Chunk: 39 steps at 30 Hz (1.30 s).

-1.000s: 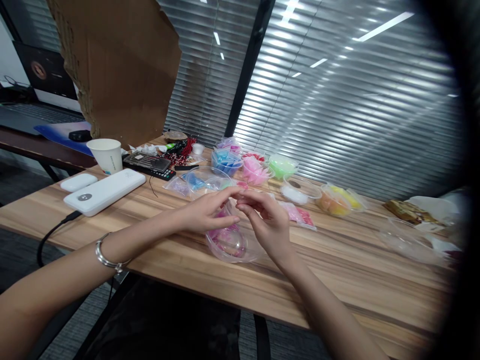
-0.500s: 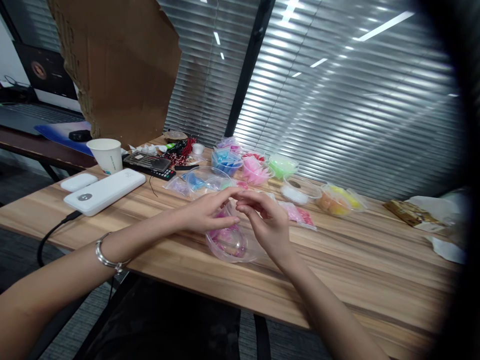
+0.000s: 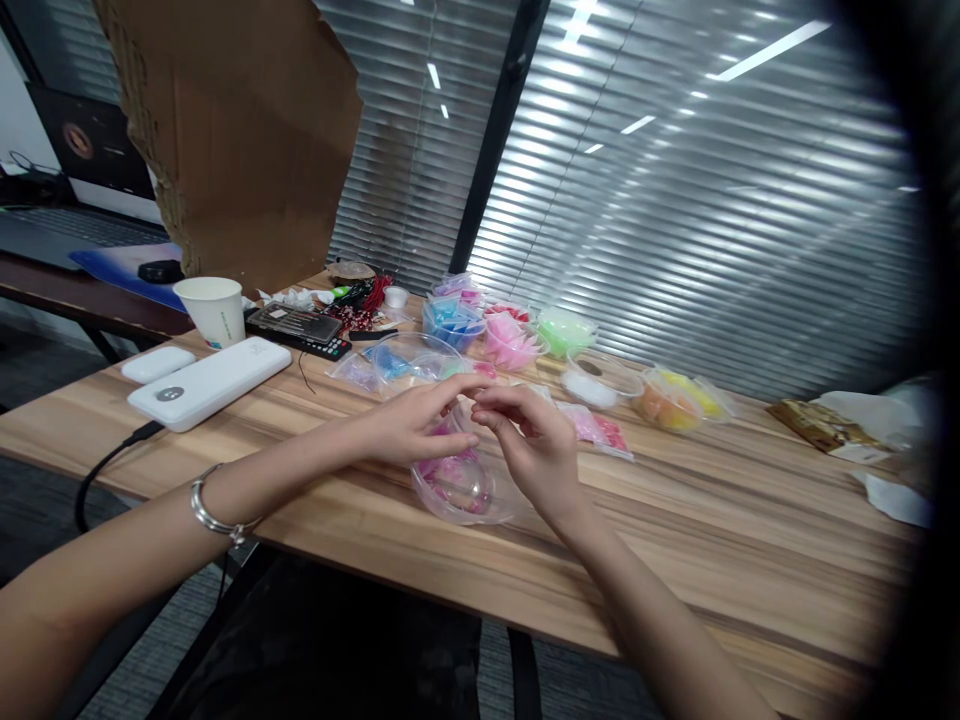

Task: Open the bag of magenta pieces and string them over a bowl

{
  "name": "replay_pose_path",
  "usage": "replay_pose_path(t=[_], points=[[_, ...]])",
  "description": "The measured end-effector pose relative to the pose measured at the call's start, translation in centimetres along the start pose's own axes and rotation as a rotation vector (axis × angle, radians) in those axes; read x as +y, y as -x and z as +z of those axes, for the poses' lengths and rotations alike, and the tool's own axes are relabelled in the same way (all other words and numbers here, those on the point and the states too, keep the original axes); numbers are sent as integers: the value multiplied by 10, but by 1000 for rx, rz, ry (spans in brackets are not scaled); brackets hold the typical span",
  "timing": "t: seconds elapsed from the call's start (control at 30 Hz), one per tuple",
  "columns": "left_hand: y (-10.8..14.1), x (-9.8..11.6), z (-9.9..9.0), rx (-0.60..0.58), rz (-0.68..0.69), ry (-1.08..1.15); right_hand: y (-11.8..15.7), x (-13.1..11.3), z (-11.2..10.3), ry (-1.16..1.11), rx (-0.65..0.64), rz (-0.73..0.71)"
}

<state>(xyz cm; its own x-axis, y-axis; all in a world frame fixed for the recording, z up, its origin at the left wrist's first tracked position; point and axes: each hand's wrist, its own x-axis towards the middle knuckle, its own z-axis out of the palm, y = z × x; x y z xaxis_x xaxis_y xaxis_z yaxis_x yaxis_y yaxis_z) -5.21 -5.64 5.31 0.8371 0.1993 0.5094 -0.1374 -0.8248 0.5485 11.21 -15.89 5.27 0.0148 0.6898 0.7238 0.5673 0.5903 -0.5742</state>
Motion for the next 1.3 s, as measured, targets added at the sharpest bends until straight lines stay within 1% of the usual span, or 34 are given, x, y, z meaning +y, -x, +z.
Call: replay_pose_path(t=[0.47,1.1,1.3], points=[[1,-1,0,8,5,-14,0,-2,-1,25,-6,-28],[0,0,0,-16,-41,22,1,0,0,-20,5,3],[0,0,0,-6,-22,26,2,1,-1,2,-4,6]])
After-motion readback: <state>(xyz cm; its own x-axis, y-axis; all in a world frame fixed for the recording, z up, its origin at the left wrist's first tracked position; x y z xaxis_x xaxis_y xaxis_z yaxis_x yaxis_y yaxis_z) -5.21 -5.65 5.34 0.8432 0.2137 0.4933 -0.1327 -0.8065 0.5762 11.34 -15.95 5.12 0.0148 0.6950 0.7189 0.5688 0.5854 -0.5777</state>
